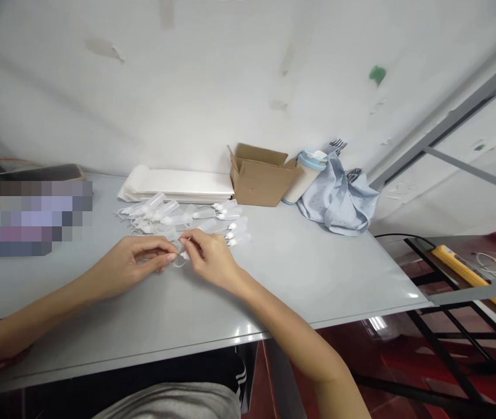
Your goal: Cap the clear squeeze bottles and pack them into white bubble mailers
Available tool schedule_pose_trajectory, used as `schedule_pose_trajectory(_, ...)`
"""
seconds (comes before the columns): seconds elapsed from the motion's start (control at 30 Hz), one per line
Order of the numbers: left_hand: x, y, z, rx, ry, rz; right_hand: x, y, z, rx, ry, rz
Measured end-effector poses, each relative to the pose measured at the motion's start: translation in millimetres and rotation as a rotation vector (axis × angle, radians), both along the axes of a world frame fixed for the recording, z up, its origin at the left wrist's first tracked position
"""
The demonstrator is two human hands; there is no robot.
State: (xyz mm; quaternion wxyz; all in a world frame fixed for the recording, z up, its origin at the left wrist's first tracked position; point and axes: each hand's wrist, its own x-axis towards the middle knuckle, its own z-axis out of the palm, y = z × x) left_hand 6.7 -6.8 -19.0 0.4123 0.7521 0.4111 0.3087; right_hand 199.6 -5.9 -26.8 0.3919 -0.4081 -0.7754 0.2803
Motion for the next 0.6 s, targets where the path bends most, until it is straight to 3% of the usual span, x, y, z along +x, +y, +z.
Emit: schedule_pose_trajectory(0.6, 4.7, -3.4, 0.7, -0.003, 0.018, -0.015, -2.2, -1.2, -4.9, 0.024, -0.034, -0.006)
